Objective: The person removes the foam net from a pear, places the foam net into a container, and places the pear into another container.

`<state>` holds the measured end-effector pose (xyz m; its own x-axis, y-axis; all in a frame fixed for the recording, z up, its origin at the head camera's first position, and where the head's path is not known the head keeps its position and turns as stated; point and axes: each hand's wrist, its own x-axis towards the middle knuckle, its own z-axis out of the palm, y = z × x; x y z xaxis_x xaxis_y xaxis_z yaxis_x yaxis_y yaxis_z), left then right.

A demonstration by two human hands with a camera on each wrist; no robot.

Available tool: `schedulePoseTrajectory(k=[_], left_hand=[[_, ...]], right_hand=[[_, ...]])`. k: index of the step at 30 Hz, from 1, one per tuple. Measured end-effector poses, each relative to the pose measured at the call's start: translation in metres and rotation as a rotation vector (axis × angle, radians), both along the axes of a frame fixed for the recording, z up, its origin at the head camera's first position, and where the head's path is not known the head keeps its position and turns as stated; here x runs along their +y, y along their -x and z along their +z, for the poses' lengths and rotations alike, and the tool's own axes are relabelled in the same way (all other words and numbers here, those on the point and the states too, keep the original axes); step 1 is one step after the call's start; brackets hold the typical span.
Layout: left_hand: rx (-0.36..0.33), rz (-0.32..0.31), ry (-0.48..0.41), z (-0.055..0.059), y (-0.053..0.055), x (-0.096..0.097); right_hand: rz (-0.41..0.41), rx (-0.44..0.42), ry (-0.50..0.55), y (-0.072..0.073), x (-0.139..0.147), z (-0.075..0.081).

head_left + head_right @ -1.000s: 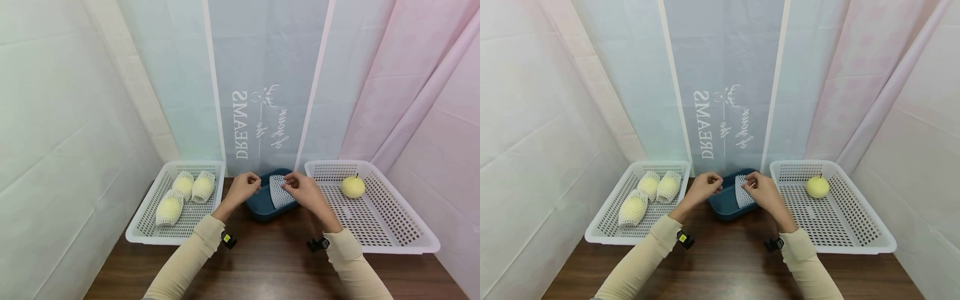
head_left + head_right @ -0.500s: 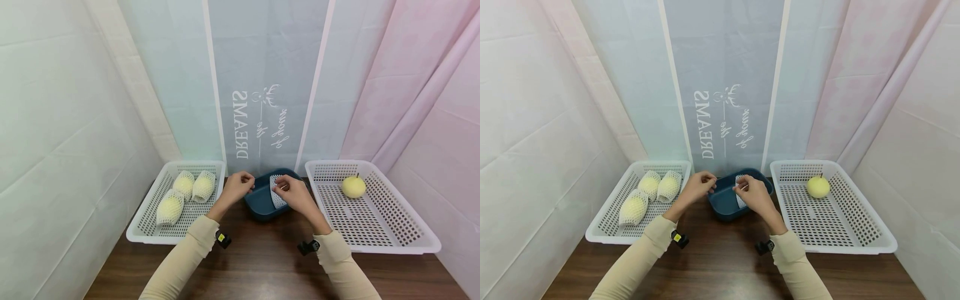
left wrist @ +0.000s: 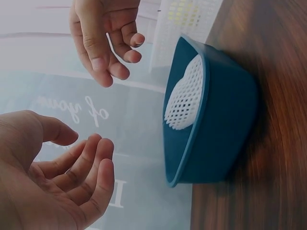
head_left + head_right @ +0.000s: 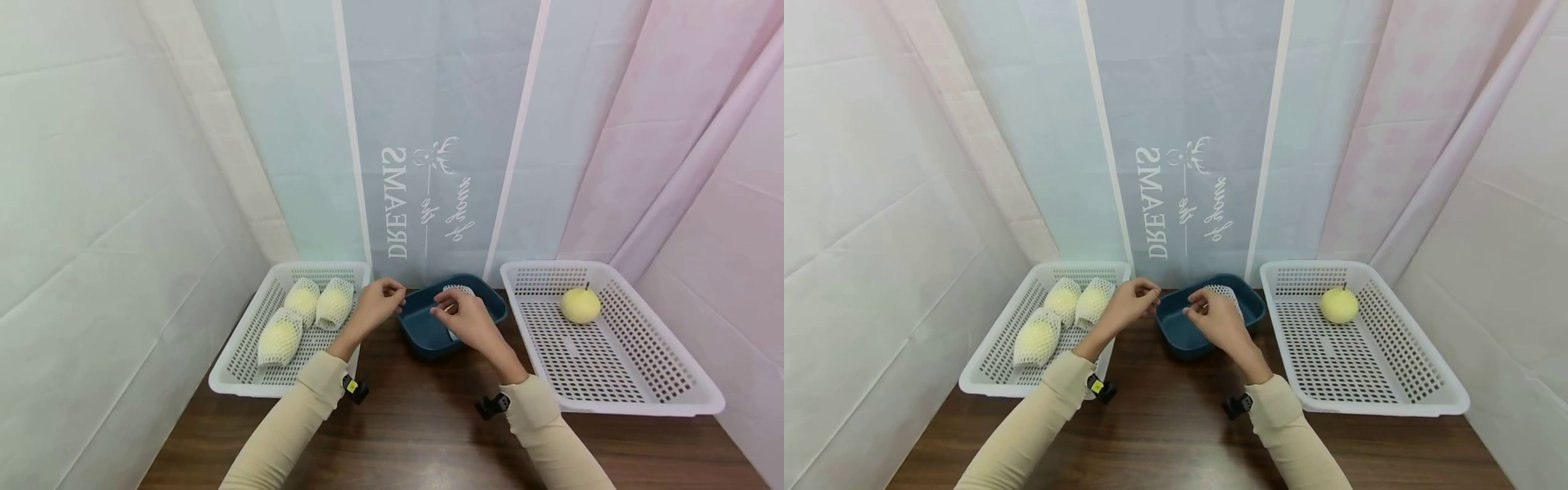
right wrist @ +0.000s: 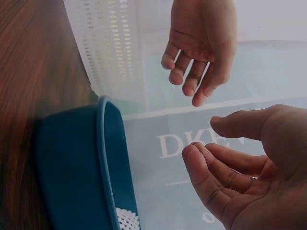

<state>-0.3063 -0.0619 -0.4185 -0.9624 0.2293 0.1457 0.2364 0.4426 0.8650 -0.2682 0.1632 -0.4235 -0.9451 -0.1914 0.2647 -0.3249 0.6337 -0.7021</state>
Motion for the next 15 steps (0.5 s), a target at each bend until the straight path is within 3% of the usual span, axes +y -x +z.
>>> schedulePoseTrajectory(k=[15], left_hand=[[0.000, 0.040, -0.012, 0.003, 0.004, -0.020]], right_hand=[[0.068, -0.030, 0.066, 0.007, -0.028, -0.002]])
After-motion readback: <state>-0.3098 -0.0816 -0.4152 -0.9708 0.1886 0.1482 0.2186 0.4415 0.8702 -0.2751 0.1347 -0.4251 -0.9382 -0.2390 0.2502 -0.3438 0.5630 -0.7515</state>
